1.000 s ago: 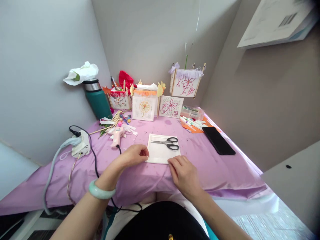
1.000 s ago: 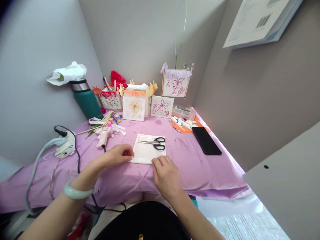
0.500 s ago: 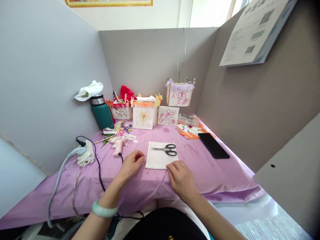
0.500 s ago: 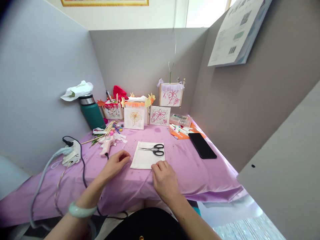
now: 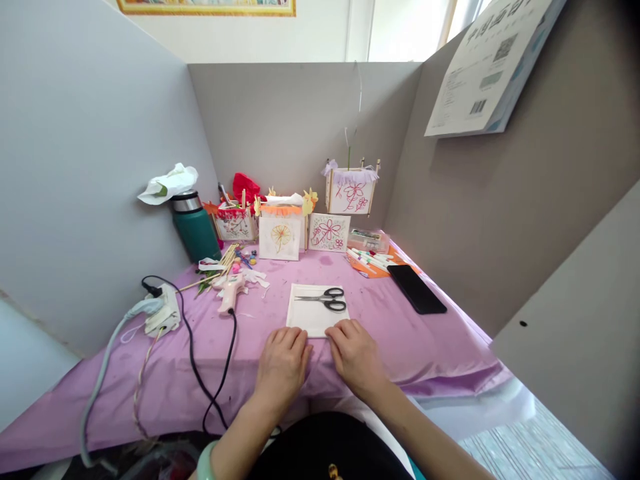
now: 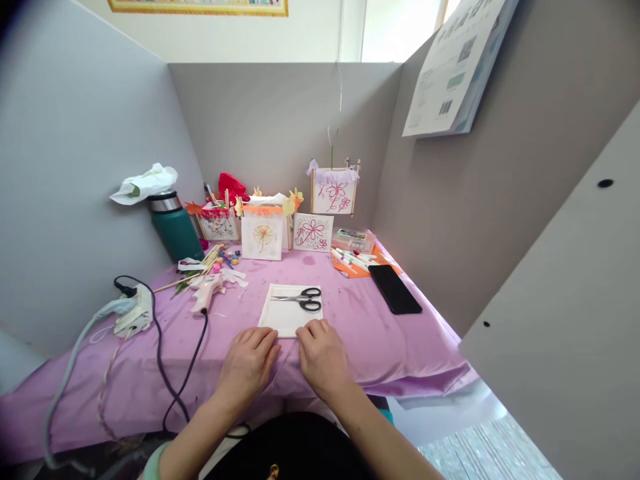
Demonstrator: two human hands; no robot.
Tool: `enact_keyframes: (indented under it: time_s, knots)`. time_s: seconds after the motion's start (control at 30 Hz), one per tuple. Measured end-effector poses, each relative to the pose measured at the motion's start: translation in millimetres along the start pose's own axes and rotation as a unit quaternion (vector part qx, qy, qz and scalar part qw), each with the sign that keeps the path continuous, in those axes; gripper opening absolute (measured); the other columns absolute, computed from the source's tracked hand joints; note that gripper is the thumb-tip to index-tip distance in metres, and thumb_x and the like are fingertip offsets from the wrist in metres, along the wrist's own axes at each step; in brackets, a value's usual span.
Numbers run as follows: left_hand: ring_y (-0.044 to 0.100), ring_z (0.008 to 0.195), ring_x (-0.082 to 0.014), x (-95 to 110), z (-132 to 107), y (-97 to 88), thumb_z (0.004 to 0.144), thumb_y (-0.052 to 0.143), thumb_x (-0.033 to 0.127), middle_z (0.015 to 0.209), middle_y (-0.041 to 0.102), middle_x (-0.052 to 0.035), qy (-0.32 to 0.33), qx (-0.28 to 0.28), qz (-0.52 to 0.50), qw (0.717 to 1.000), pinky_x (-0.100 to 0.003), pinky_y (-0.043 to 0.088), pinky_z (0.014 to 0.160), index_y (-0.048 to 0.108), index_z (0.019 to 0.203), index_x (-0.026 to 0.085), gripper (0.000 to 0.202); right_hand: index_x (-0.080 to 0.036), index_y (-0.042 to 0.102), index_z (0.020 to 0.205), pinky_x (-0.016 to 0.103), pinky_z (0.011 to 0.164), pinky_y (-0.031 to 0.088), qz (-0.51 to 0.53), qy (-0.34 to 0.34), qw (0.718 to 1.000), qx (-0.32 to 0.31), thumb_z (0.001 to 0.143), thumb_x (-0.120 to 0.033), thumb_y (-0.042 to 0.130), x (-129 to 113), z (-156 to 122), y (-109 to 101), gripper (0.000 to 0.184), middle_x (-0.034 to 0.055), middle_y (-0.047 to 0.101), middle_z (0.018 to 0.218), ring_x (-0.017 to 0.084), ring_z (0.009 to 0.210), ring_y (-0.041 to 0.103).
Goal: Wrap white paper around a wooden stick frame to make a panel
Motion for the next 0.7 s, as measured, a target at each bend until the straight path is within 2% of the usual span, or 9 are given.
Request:
enact_keyframes:
  time_s: [0.07,0.13,0.23,0.3,0.4,0.43,0.5,0.6,0.7]
  knots:
    - [0.06,0.088,-0.023,2.0,1.2,-2.7,0.092,0.048,0.021,0.096,0.067,-0.0071,-0.002,-0.009,0.019,1.0,-0.049,0.042,0.09,0.062,0.103,0.017,0.018,-0.018,0.067,0.088,0.034,0.074,0.04,0.033,0.017,0.999,-0.006,0.089,-0.014,0.046,-0.8,1.8,-1.0,0.021,0.0084,0.06,0.085,0.022,0.084,0.051]
    - [0.06,0.089,-0.0231,2.8,1.7,-5.8,0.092,0.048,0.022,0.096,0.068,-0.0057,-0.006,-0.014,0.026,1.0,-0.054,0.037,0.095,0.062,0.103,0.018,0.018,-0.018,0.067,0.088,0.036,0.079,0.042,0.138,0.059,0.989,-0.011,0.089,-0.018,0.048,4.5,5.5,-5.4,0.019,0.0087,0.063,0.088,0.023,0.088,0.054]
    - [0.06,0.09,-0.0239,0.6,3.0,-9.2,0.092,0.049,0.024,0.098,0.068,-0.005,-0.006,-0.029,0.023,0.999,-0.056,0.034,0.097,0.063,0.104,0.02,0.018,-0.02,0.065,0.1,0.036,0.081,0.048,0.313,0.147,0.938,-0.007,0.09,-0.027,0.049,28.1,11.0,-20.2,0.02,0.0072,0.068,0.094,0.022,0.09,0.062]
    - [0.06,0.091,-0.024,-1.6,4.7,-11.0,0.092,0.051,0.025,0.098,0.068,-0.0049,0.003,-0.037,0.014,0.999,-0.057,0.034,0.098,0.063,0.104,0.02,0.018,-0.018,0.061,0.108,0.034,0.077,0.052,0.337,0.182,0.924,0.009,0.094,-0.032,0.042,48.1,11.3,-34.6,0.028,0.0079,0.07,0.096,0.02,0.087,0.065]
    - [0.059,0.095,-0.025,-0.5,8.2,-13.7,0.09,0.052,0.022,0.103,0.067,-0.0071,0.012,-0.009,0.002,1.0,-0.057,0.035,0.099,0.064,0.102,0.018,0.017,-0.017,0.06,0.106,0.034,0.08,0.052,0.347,0.219,0.911,0.03,0.094,-0.035,0.044,64.8,5.6,-53.3,0.028,0.0086,0.07,0.098,0.021,0.091,0.067]
    - [0.058,0.097,-0.0254,1.8,9.3,-14.0,0.09,0.052,0.02,0.105,0.066,-0.0083,0.019,0.009,-0.002,1.0,-0.057,0.035,0.1,0.064,0.102,0.017,0.018,-0.017,0.062,0.104,0.034,0.081,0.052,0.336,0.213,0.917,0.026,0.093,-0.034,0.045,63.9,3.2,-56.6,0.026,0.0081,0.07,0.098,0.021,0.092,0.066]
    - [0.057,0.102,-0.0254,8.8,11.1,-12.3,0.089,0.05,0.017,0.109,0.065,-0.0102,0.052,0.031,-0.021,0.998,-0.052,0.037,0.101,0.062,0.106,0.014,0.021,-0.019,0.064,0.1,0.034,0.083,0.05,0.282,0.157,0.946,0.008,0.093,-0.028,0.046,53.4,0.0,-57.1,0.021,0.0073,0.069,0.099,0.021,0.093,0.064]
    - [0.056,0.104,-0.0234,19.3,12.2,-3.8,0.09,0.048,0.015,0.111,0.065,-0.0101,0.101,0.005,-0.062,0.993,-0.043,0.045,0.096,0.059,0.114,0.013,0.026,-0.019,0.062,0.105,0.035,0.083,0.047,0.181,0.019,0.983,-0.009,0.092,-0.017,0.043,29.9,-0.6,-44.6,0.023,0.0083,0.067,0.099,0.021,0.094,0.06]
    - [0.058,0.102,-0.024,23.0,11.3,6.0,0.09,0.049,0.016,0.111,0.065,-0.011,0.09,-0.026,-0.067,0.993,-0.042,0.049,0.091,0.059,0.115,0.013,0.027,-0.017,0.061,0.107,0.036,0.08,0.046,0.096,-0.051,0.994,-0.03,0.09,-0.012,0.044,16.5,0.1,-25.6,0.025,0.0086,0.067,0.094,0.022,0.088,0.058]
Point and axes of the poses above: each hand's wrist, its own z-axis towards the middle knuckle, its own y-axis out of the palm, x = y × z, the point moved 1 cm from there along z, towards the middle knuckle
